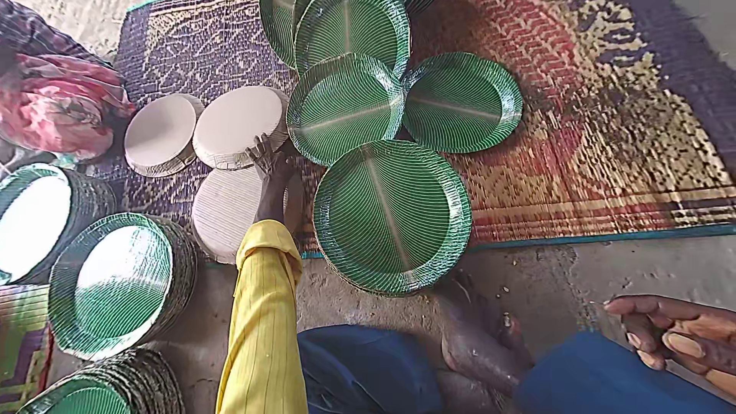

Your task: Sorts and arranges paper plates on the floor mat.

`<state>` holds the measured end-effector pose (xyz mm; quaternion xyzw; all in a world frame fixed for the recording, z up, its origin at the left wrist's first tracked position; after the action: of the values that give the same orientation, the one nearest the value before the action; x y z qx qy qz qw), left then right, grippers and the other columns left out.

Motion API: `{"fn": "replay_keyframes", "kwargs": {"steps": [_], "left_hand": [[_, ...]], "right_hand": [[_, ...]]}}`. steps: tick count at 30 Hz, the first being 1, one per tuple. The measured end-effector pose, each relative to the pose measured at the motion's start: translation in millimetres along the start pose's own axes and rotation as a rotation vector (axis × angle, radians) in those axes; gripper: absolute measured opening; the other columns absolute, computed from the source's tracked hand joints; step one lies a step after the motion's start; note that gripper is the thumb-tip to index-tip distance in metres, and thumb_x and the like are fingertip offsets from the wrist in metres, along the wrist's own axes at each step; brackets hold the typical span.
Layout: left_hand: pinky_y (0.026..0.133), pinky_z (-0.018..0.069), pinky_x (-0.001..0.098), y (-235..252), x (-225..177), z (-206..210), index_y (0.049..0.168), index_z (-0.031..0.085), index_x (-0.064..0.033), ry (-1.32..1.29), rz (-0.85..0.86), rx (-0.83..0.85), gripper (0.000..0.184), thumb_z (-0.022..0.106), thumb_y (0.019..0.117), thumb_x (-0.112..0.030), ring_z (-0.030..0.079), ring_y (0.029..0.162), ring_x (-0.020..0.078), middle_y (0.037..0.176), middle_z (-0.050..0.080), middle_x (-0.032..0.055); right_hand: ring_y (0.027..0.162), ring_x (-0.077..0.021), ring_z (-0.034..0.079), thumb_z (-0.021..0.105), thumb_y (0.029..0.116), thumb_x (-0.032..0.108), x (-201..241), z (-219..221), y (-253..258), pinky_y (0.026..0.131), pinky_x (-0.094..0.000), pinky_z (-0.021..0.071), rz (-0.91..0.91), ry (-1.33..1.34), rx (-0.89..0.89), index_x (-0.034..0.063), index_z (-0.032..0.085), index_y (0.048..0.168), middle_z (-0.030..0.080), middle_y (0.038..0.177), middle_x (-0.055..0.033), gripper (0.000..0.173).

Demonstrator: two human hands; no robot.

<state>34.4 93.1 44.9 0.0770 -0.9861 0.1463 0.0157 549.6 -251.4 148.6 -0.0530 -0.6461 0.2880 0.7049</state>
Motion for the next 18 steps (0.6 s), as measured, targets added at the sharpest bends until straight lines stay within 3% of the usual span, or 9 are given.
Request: {"fn": "replay_keyframes", "kwargs": {"steps": [1,2,3,6,10,13,14,15,18], "left_hand": [[0.124,0.0007,0.0642,8.2,3.6,3.0,0.148,0.051,-0.0028,-0.004,-0.042,0.179,0.052,0.038,0.1114,-0.037,-0.008,0.159,0.0414,0.171,-0.004,0.0257],[0.124,0.0005,0.0655,23.4,9.8,10.5,0.145,0.053,0.0003,-0.075,-0.034,0.091,0.053,0.047,0.1083,-0.037,-0.004,0.159,0.0427,0.17,0.0,0.0275],[0.122,0.0014,0.0688,40.5,19.3,20.7,0.126,0.066,0.007,-0.206,0.028,-0.313,0.052,0.061,0.0966,-0.035,0.013,0.156,0.0474,0.165,0.022,0.0332],[0.122,0.0027,0.0693,64.9,27.5,42.0,0.141,0.055,0.0019,-0.069,0.005,-0.377,0.068,0.058,0.0946,-0.047,0.007,0.158,0.0458,0.168,0.011,0.0319],[0.121,0.0067,0.0693,43.5,29.0,9.5,0.141,0.052,0.0096,-0.19,0.02,-0.545,0.072,0.065,0.0872,-0.036,0.015,0.156,0.0478,0.166,0.019,0.0325],[0.124,0.0037,0.0634,5.2,36.3,-34.6,0.16,0.021,0.0062,-0.152,-0.152,-0.102,0.07,0.048,0.1063,-0.03,-0.001,0.159,0.0408,0.171,-0.004,0.0263],[0.123,0.0046,0.0655,0.8,45.2,-41.6,0.158,0.025,0.0066,-0.138,-0.137,-0.265,0.068,0.044,0.1055,-0.031,0.004,0.159,0.0425,0.17,0.003,0.0282],[0.121,0.009,0.07,-2.7,58.5,-46.9,0.146,0.047,0.0096,-0.188,-0.06,-0.728,0.065,0.051,0.0951,-0.03,0.025,0.153,0.0474,0.162,0.03,0.0327],[0.12,0.008,0.0716,-17.4,89.0,-56.4,0.156,0.035,0.0014,-0.098,-0.075,-0.642,0.072,0.055,0.0955,-0.032,0.013,0.157,0.044,0.168,0.016,0.0278]], "right_hand": [[0.082,-0.0017,0.07,0.069,0.0978,0.034,0.7,-0.8,0.1,0.079,-0.0191,0.058,0.0,-0.009,-0.008,0.0278,0.071,0.127,0.075,0.095,0.0121,0.03],[0.082,-0.0018,0.07,0.068,0.0982,0.033,1.1,-1.7,0.2,0.079,-0.0191,0.0576,0.001,-0.015,-0.015,0.028,0.071,0.126,0.075,0.094,0.0123,0.029],[0.082,-0.0022,0.07,0.068,0.0983,0.033,1.3,-2.8,0.4,0.079,-0.0192,0.0575,0.002,-0.015,-0.019,0.0276,0.072,0.126,0.075,0.094,0.0117,0.029],[0.081,-0.0024,0.07,0.068,0.0985,0.035,1.3,-4.8,1.6,0.078,-0.0188,0.0575,0.0,-0.016,-0.018,0.0277,0.072,0.127,0.075,0.094,0.0106,0.03],[0.08,-0.0028,0.07,0.07,0.0969,0.038,2.2,-4.8,3.4,0.077,-0.0187,0.058,-0.011,-0.005,-0.016,0.0266,0.072,0.126,0.075,0.093,0.0102,0.032],[0.081,-0.0025,0.07,0.07,0.0965,0.037,4.0,-0.6,4.8,0.077,-0.019,0.058,-0.013,-0.001,-0.01,0.0272,0.072,0.126,0.076,0.094,0.0109,0.031],[0.081,-0.0024,0.07,0.07,0.0966,0.037,4.8,0.9,4.9,0.078,-0.0188,0.058,-0.018,0.002,-0.003,0.0271,0.072,0.126,0.075,0.094,0.0109,0.031],[0.082,-0.0028,0.07,0.07,0.0966,0.037,5.6,2.6,5.1,0.078,-0.0191,0.058,-0.027,0.007,0.007,0.0263,0.072,0.126,0.075,0.094,0.0103,0.032],[0.081,-0.0038,0.071,0.071,0.0961,0.037,9.9,8.4,6.1,0.078,-0.0195,0.0587,-0.082,-0.002,0.05,0.0257,0.072,0.128,0.075,0.094,0.0088,0.033]]}}
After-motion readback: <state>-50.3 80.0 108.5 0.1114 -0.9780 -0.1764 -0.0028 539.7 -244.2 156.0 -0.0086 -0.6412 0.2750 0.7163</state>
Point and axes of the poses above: each hand's wrist, its own y-axis towards the middle knuckle, its own z-axis out of the palm, x = y × z, the point moved 10 cm from there along y, towards the middle knuckle
